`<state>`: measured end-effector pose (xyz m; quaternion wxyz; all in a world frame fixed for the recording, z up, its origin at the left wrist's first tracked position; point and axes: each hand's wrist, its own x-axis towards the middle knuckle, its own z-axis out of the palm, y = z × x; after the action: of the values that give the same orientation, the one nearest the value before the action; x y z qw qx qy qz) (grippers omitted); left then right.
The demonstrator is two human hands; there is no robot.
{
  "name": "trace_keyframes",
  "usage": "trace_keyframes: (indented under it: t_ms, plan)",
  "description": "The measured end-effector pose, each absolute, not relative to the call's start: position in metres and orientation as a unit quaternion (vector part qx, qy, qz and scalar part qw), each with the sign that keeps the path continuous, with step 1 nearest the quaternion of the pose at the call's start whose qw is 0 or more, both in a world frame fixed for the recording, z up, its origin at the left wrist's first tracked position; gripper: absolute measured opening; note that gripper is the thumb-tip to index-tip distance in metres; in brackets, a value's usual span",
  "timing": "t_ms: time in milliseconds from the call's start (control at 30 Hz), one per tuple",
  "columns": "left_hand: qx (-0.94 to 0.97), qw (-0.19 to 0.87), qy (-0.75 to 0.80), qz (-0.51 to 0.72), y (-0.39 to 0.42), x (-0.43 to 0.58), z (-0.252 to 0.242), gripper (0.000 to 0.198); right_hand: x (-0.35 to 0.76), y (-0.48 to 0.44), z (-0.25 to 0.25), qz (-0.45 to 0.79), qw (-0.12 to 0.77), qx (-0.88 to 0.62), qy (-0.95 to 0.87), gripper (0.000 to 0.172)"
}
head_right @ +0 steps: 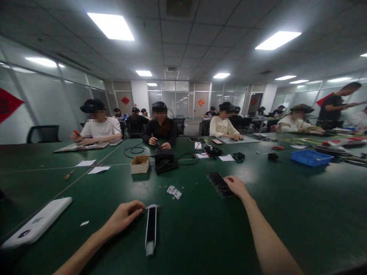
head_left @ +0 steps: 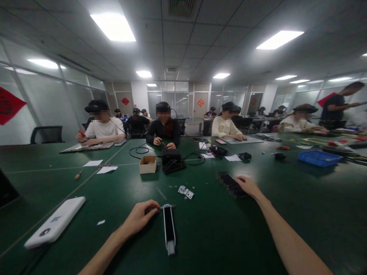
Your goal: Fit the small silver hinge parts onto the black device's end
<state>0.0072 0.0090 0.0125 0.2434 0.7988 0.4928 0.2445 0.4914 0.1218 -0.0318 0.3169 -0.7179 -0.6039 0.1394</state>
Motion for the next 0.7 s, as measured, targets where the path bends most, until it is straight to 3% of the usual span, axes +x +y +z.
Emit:
trace_keyframes:
  t_ms: [533, 700]
  plan:
    - [0.795, 0.251, 0.501, 0.234, 0.0124, 0.0087, 0.0124, 0.024, 0.5014, 0.1255, -0.0302, 0.251, 0.323, -0.688, -0.600, 0.050]
    - [0.797, 0.233, 0.505, 0.235, 0.0131, 0.0086, 0.0115, 0.025, 0.5001, 0.1260, -0.0307, 0.228, 0.331, -0.699, -0.591, 0.041]
